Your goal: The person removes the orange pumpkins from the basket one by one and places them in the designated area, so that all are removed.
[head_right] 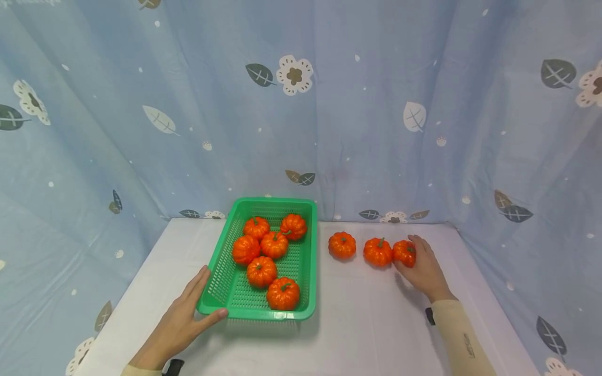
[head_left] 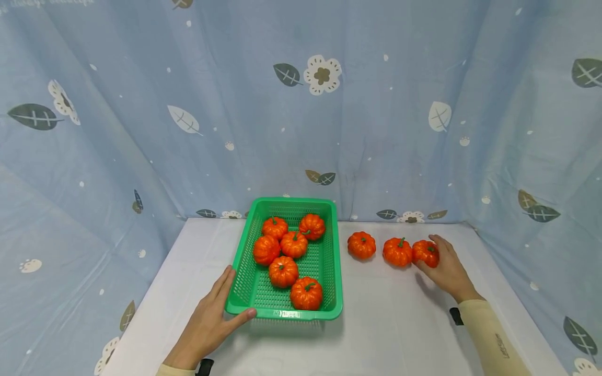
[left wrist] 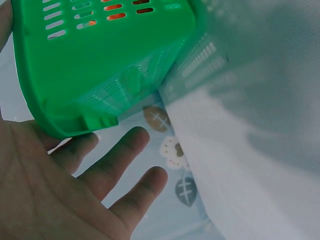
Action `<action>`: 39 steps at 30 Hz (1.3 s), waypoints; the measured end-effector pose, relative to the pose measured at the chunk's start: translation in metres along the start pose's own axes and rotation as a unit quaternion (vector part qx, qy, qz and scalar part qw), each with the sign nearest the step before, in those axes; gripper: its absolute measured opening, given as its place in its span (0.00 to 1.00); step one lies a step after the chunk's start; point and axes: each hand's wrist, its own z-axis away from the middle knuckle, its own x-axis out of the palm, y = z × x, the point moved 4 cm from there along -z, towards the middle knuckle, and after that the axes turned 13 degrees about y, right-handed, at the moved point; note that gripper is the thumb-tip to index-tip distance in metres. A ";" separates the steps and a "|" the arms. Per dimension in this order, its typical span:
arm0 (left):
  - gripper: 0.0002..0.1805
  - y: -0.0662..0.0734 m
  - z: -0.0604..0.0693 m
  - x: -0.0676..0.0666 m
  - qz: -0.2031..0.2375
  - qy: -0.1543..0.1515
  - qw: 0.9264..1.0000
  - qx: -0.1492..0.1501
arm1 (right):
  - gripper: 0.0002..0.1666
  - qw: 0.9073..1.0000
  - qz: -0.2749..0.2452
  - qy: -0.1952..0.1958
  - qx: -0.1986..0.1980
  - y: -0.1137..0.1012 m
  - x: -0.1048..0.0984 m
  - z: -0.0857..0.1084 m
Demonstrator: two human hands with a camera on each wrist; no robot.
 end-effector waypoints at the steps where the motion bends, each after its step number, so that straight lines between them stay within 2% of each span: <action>1: 0.58 0.000 0.000 0.000 0.000 0.000 1.000 0.000 | 0.51 1.000 -0.008 0.013 -0.008 -0.003 -0.002 0.001; 4: 0.58 -0.001 0.000 0.000 0.000 0.001 1.000 -0.003 | 0.47 0.997 -0.036 0.061 -0.030 -0.013 -0.011 0.002; 8: 0.58 -0.003 0.000 0.000 0.001 -0.002 1.000 -0.010 | 0.44 0.988 -0.069 0.118 -0.071 -0.035 -0.019 0.002; 11: 0.57 -0.003 0.001 0.001 0.002 -0.002 1.000 -0.011 | 0.41 0.983 -0.086 0.134 -0.096 -0.054 -0.020 0.003; 15: 0.57 -0.003 0.001 0.001 0.005 0.001 1.000 -0.008 | 0.41 0.978 -0.097 0.130 -0.133 -0.082 -0.016 0.007; 21: 0.57 -0.002 0.001 0.001 0.006 0.001 1.000 -0.006 | 0.43 0.967 -0.133 0.097 -0.192 -0.128 -0.006 0.017; 30: 0.57 -0.001 0.000 0.001 0.008 -0.001 1.000 -0.006 | 0.41 0.960 -0.156 -0.003 -0.233 -0.182 0.021 0.036; 39: 0.57 0.001 0.000 0.000 0.004 0.001 1.000 -0.003 | 0.42 0.933 -0.169 -0.070 -0.308 -0.231 0.043 0.045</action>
